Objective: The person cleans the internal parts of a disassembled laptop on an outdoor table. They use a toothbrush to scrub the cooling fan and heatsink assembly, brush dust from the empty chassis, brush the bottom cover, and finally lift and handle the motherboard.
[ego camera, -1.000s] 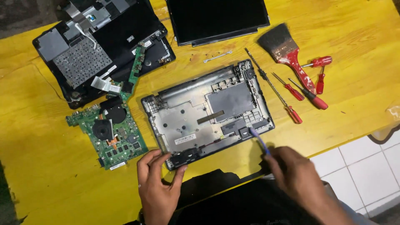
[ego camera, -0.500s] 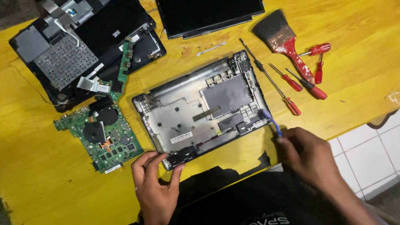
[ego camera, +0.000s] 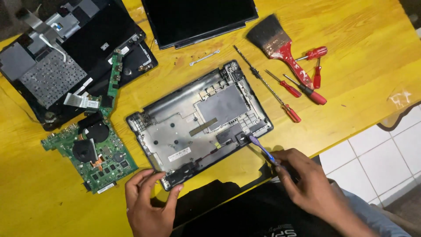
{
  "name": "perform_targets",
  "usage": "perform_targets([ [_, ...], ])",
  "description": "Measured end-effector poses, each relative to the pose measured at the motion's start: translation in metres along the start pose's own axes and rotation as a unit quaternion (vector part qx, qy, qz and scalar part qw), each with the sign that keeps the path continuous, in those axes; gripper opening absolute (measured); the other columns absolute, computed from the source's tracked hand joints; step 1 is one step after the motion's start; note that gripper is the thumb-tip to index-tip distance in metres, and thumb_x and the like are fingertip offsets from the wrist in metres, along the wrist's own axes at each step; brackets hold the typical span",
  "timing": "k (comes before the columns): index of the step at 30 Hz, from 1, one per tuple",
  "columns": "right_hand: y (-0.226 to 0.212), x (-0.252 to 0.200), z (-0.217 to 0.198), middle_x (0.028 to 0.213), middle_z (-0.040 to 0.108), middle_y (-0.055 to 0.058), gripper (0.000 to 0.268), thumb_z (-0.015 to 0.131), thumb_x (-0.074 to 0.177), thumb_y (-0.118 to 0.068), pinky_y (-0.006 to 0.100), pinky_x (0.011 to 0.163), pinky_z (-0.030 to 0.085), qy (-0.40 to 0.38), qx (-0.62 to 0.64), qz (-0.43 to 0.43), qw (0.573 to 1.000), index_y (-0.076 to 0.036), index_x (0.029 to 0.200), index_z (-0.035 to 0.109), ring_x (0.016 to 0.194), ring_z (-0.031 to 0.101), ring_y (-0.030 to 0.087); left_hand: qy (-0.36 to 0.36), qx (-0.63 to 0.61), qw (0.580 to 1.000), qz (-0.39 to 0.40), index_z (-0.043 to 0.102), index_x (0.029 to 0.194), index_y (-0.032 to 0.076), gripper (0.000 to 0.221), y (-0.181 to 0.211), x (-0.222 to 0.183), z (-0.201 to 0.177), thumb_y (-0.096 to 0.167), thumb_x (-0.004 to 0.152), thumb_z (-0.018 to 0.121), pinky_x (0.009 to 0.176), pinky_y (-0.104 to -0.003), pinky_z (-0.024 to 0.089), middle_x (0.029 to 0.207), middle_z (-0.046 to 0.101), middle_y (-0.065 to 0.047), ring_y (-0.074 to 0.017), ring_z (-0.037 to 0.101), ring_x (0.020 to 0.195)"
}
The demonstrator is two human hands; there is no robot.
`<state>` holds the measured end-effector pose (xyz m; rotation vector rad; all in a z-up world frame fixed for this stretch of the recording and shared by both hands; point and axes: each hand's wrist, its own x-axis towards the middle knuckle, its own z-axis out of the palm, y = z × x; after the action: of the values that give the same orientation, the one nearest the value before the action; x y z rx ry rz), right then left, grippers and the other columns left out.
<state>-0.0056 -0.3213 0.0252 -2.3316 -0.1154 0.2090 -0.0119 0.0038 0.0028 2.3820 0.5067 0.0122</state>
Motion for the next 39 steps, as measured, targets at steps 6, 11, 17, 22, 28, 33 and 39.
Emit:
perform_targets([
  [6,0.010,-0.010,0.008,0.094,0.063,0.009,0.037,0.068,0.091,-0.016,0.036,0.067,0.052,0.065,-0.110,0.049,0.991,-0.006,0.127,0.071,0.079,0.066,0.023,-0.072,-0.023,0.997,0.013,0.074,0.116,0.013,0.040,-0.006,-0.010,-0.002,0.029,0.081,0.083,0.087,-0.039,0.057,0.125,0.055,-0.007,-0.0232,0.065,0.102],
  [11,0.012,-0.023,0.026,0.097,0.063,0.008,0.036,0.067,0.092,-0.013,0.027,0.077,0.054,0.064,-0.077,-0.056,0.993,-0.005,0.128,0.068,0.082,0.069,0.018,-0.127,-0.007,0.991,-0.043,0.074,0.116,0.020,0.041,-0.002,-0.020,-0.009,0.034,0.079,0.084,0.079,-0.042,0.056,0.125,0.054,-0.001,-0.0200,0.063,0.098],
  [17,0.007,-0.025,0.030,0.105,0.064,0.007,0.043,0.067,0.091,-0.016,0.028,0.082,0.058,-0.011,-0.068,-0.131,0.989,-0.009,0.133,0.066,0.086,0.073,0.018,-0.142,-0.050,0.988,0.027,0.075,0.116,0.016,0.038,-0.009,-0.021,-0.013,0.032,0.083,0.082,0.089,-0.037,0.060,0.124,0.055,-0.003,-0.0199,0.070,0.105],
  [22,0.001,-0.021,0.035,0.092,0.060,0.004,0.042,0.074,0.088,-0.015,0.030,0.055,0.052,0.041,-0.133,-0.076,0.987,-0.009,0.130,0.070,0.064,0.062,0.015,-0.165,-0.056,0.985,0.019,0.071,0.113,0.020,0.035,-0.014,-0.017,-0.014,0.035,0.084,0.082,0.084,-0.045,0.063,0.126,0.054,-0.004,-0.0231,0.070,0.102],
  [28,-0.017,-0.015,0.037,0.100,0.067,0.003,0.048,0.074,0.086,-0.012,0.025,0.074,0.058,-0.021,-0.108,-0.095,0.989,-0.015,0.133,0.068,0.083,0.075,0.011,-0.154,-0.080,0.981,0.086,0.069,0.114,0.014,0.039,-0.022,-0.016,-0.015,0.034,0.084,0.084,0.083,-0.037,0.065,0.122,0.053,-0.005,-0.0210,0.072,0.105],
  [33,-0.016,-0.014,0.042,0.102,0.068,0.000,0.040,0.072,0.086,-0.010,0.020,0.082,0.053,-0.061,-0.036,-0.121,0.990,-0.009,0.126,0.071,0.082,0.073,0.008,-0.102,-0.099,0.976,0.163,0.068,0.113,0.012,0.038,-0.026,-0.015,-0.013,0.028,0.084,0.086,0.082,-0.036,0.061,0.118,0.054,-0.007,-0.0239,0.066,0.103],
  [39,-0.019,-0.015,0.049,0.100,0.065,0.002,0.052,0.072,0.084,-0.005,0.018,0.077,0.053,-0.153,0.004,-0.150,0.977,-0.012,0.136,0.066,0.081,0.072,0.009,-0.097,-0.110,0.972,0.183,0.067,0.114,0.011,0.039,-0.028,-0.015,-0.014,0.024,0.083,0.087,0.082,-0.033,0.067,0.116,0.052,-0.009,-0.0231,0.067,0.097],
])
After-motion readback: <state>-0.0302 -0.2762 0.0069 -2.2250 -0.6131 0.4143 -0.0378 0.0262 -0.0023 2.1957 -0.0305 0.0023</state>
